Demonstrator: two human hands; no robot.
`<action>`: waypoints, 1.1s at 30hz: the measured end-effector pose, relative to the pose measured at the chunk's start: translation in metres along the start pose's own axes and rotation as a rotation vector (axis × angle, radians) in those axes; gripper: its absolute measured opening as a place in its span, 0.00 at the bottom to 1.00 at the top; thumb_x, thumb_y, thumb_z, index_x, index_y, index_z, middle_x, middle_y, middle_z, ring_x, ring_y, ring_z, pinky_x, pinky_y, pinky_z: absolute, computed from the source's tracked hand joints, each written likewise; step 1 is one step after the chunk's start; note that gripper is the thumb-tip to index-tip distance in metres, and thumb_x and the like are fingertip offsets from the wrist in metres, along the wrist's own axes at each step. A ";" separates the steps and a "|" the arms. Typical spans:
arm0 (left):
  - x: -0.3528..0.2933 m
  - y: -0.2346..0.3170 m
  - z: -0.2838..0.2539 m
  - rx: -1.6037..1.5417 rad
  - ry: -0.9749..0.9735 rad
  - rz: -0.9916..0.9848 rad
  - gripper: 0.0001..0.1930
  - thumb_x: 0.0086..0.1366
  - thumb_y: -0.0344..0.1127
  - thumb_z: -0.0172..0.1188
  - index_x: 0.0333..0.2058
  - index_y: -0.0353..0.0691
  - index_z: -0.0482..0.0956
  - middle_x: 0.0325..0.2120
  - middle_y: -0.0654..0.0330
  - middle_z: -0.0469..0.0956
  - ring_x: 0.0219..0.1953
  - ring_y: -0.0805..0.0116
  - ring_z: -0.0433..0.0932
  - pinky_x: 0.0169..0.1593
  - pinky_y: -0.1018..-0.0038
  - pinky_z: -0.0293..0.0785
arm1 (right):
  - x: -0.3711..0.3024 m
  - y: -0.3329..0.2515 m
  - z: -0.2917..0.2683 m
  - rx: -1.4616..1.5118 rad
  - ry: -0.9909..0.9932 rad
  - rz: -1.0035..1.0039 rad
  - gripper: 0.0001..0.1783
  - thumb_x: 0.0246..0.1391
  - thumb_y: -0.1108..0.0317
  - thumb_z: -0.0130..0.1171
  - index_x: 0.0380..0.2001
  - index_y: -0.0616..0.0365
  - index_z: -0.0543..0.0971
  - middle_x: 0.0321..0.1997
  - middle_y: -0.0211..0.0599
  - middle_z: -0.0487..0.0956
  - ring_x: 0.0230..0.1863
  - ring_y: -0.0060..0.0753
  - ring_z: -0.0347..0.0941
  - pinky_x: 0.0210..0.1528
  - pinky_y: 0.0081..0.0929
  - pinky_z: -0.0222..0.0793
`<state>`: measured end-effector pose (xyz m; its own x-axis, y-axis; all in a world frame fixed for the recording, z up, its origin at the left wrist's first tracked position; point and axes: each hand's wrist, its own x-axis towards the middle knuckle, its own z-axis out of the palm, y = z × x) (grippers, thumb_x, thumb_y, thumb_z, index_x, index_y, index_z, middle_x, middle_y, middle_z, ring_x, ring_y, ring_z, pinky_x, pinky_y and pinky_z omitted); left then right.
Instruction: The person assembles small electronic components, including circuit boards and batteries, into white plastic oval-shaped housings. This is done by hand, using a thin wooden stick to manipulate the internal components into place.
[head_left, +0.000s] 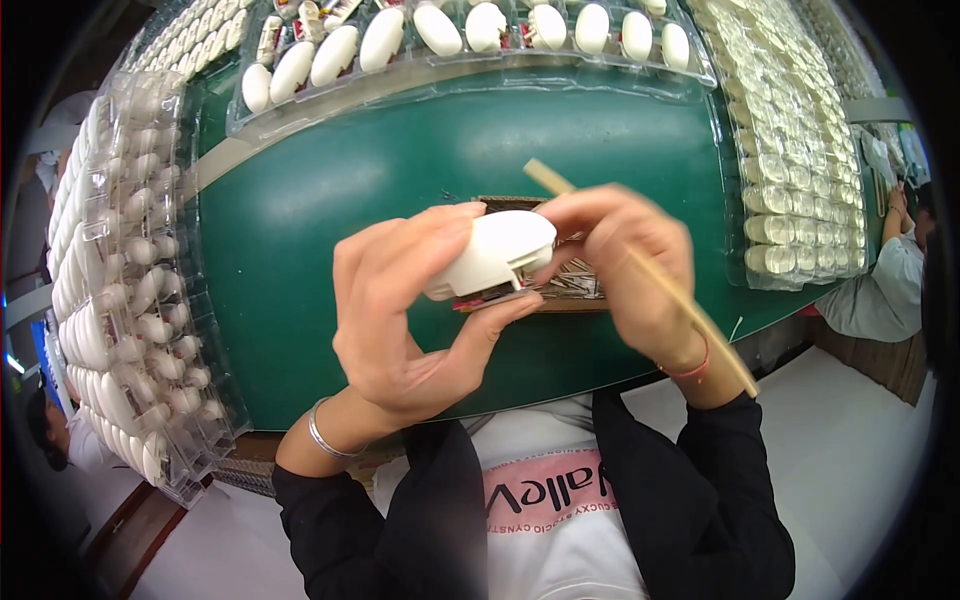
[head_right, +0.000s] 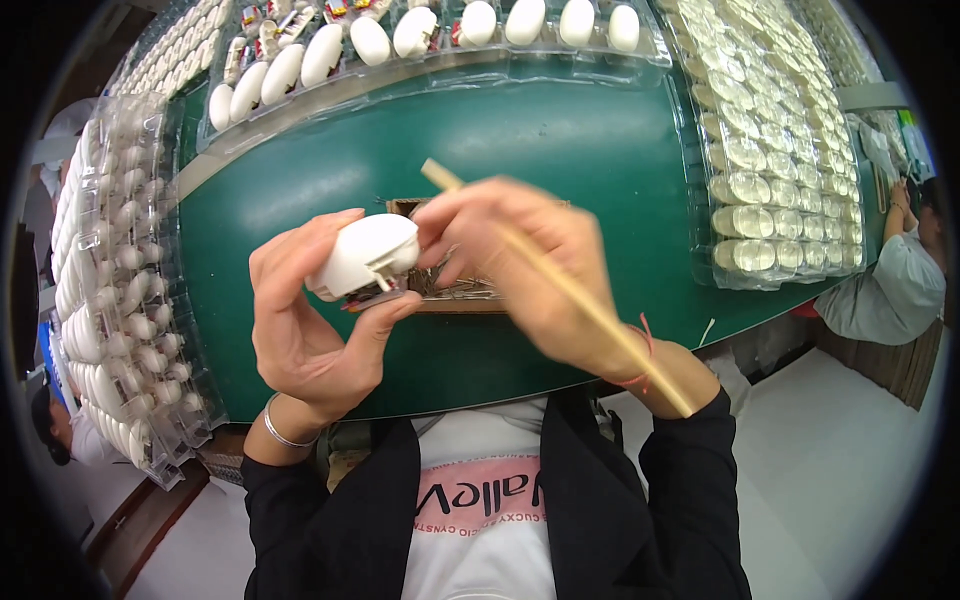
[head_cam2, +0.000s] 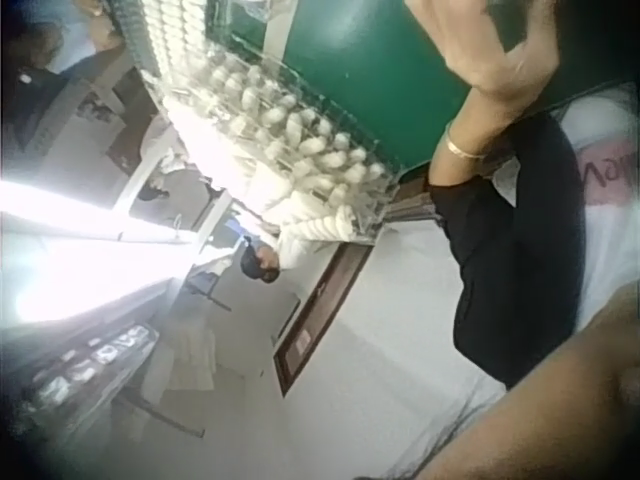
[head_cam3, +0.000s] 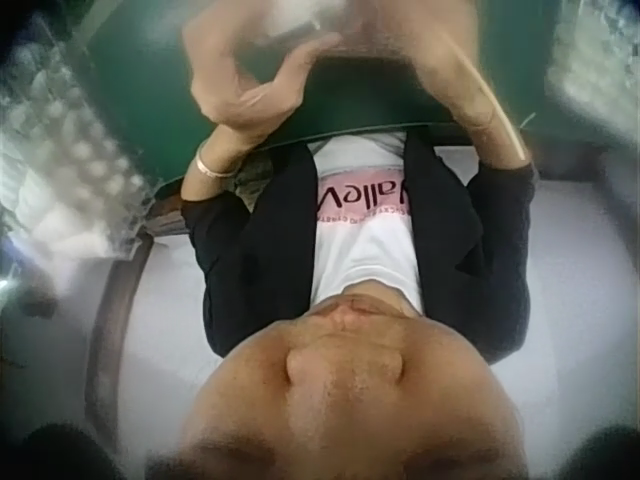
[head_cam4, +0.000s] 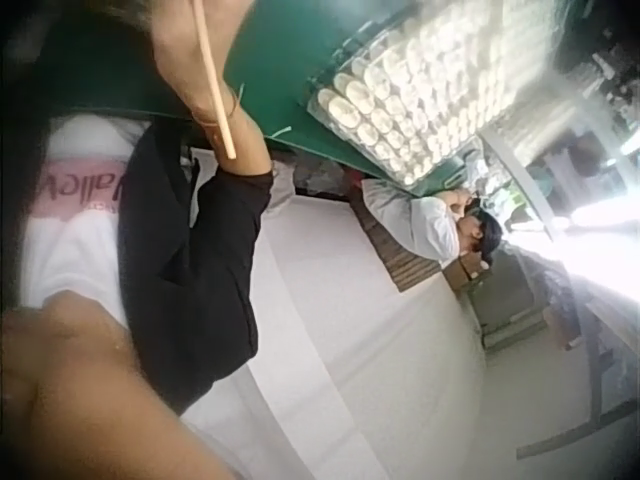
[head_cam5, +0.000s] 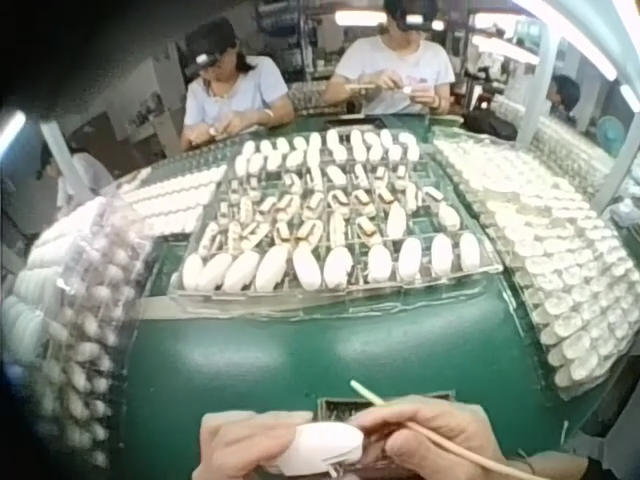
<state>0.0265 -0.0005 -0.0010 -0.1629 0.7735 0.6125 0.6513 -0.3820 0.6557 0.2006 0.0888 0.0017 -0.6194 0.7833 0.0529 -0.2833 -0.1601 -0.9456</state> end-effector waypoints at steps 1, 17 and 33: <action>0.000 0.000 0.000 0.038 -0.007 0.041 0.32 0.43 0.27 0.77 0.49 0.35 0.74 0.43 0.50 0.81 0.42 0.57 0.79 0.46 0.68 0.73 | -0.006 -0.005 0.003 -0.085 -0.084 0.098 0.15 0.61 0.72 0.59 0.49 0.67 0.76 0.43 0.41 0.80 0.44 0.28 0.78 0.45 0.23 0.76; 0.009 -0.003 -0.011 0.014 0.014 -0.094 0.25 0.49 0.24 0.72 0.48 0.35 0.78 0.42 0.54 0.82 0.44 0.59 0.79 0.49 0.68 0.74 | -0.002 -0.003 0.007 -0.149 0.046 0.183 0.10 0.54 0.77 0.64 0.40 0.65 0.78 0.35 0.33 0.82 0.36 0.16 0.77 0.40 0.16 0.73; 0.081 0.021 0.015 -0.057 -0.328 -0.059 0.26 0.51 0.25 0.71 0.50 0.36 0.78 0.35 0.54 0.82 0.35 0.66 0.80 0.40 0.74 0.77 | 0.005 -0.037 -0.042 -0.367 0.107 0.035 0.10 0.57 0.76 0.61 0.41 0.67 0.77 0.32 0.29 0.80 0.34 0.14 0.73 0.36 0.14 0.69</action>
<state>0.0383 0.0622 0.0556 0.0538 0.9130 0.4044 0.6038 -0.3523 0.7151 0.2384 0.1238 0.0237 -0.5384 0.8427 0.0028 0.0297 0.0223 -0.9993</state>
